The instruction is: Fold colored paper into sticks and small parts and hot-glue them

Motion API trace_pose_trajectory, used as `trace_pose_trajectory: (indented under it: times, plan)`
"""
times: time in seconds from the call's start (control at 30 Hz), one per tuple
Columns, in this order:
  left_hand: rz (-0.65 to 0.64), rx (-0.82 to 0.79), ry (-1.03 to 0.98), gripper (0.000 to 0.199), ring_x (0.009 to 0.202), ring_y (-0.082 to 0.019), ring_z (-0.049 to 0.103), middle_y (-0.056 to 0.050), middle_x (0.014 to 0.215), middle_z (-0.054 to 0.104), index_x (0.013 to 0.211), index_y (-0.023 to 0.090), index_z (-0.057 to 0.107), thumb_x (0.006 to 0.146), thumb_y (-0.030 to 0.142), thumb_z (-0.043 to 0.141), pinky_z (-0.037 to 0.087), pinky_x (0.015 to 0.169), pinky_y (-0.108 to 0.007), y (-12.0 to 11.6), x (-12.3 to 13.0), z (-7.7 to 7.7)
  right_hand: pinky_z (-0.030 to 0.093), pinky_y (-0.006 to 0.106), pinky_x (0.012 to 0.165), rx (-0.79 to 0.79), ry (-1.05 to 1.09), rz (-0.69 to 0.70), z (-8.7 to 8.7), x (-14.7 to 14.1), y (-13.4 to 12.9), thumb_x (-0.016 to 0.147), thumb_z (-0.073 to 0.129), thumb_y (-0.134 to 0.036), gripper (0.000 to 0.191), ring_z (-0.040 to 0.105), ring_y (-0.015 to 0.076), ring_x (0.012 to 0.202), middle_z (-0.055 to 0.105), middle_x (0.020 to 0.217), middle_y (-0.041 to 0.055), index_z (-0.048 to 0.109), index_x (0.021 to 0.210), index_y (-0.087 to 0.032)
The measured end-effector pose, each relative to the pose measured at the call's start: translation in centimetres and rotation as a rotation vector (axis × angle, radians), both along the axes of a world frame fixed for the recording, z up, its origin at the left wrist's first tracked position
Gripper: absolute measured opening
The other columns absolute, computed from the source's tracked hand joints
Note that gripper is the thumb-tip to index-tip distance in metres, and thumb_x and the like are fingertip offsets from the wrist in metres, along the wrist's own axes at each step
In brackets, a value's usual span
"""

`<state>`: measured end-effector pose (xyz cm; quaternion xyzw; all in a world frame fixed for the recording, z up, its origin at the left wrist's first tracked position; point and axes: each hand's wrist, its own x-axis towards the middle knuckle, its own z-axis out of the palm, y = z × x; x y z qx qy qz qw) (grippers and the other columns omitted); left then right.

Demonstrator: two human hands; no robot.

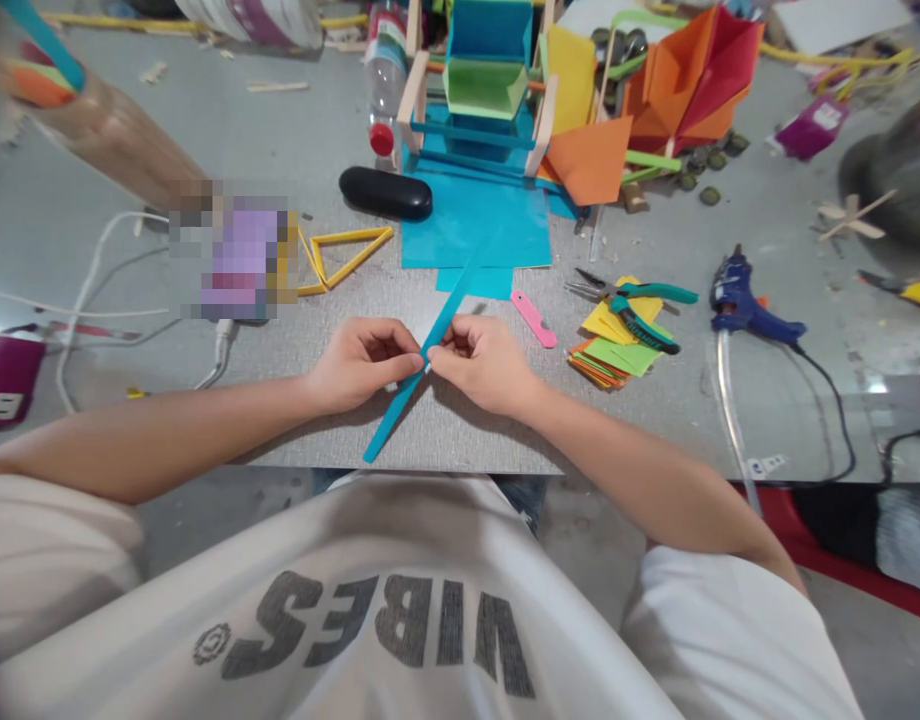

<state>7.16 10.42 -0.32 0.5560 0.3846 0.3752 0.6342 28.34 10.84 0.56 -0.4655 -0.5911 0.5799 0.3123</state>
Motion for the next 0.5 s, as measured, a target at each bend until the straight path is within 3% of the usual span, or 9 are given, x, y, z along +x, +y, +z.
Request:
trace_pose_trajectory:
  times: [0.2, 0.5]
  plan:
    - [-0.052, -0.057, 0.013, 0.02, 0.054, -0.009, 0.057, 0.002, 0.061, 0.065, 0.076, 0.017, 0.07, 0.081, 0.028, 0.086, 0.046, 0.052, -0.022, 0.16, -0.11, 0.2, 0.032, 0.029, 0.053, 0.058, -0.001, -0.026, -0.75, -0.22, -0.15, 0.084, 0.07, -0.034, 0.022, 0.045, 0.0092, 0.055, 0.052, 0.059, -0.0057, 0.056, 0.07, -0.024]
    - [-0.029, -0.053, 0.026, 0.018, 0.054, -0.009, 0.059, 0.002, 0.062, 0.065, 0.077, 0.017, 0.07, 0.081, 0.025, 0.085, 0.045, 0.051, -0.022, 0.3, -0.03, 0.26, 0.034, 0.027, 0.049, 0.035, -0.032, -0.042, -0.82, -0.15, -0.23, 0.09, 0.077, -0.039, 0.033, 0.049, 0.0097, 0.054, 0.056, 0.058, -0.0044, 0.054, 0.071, -0.024]
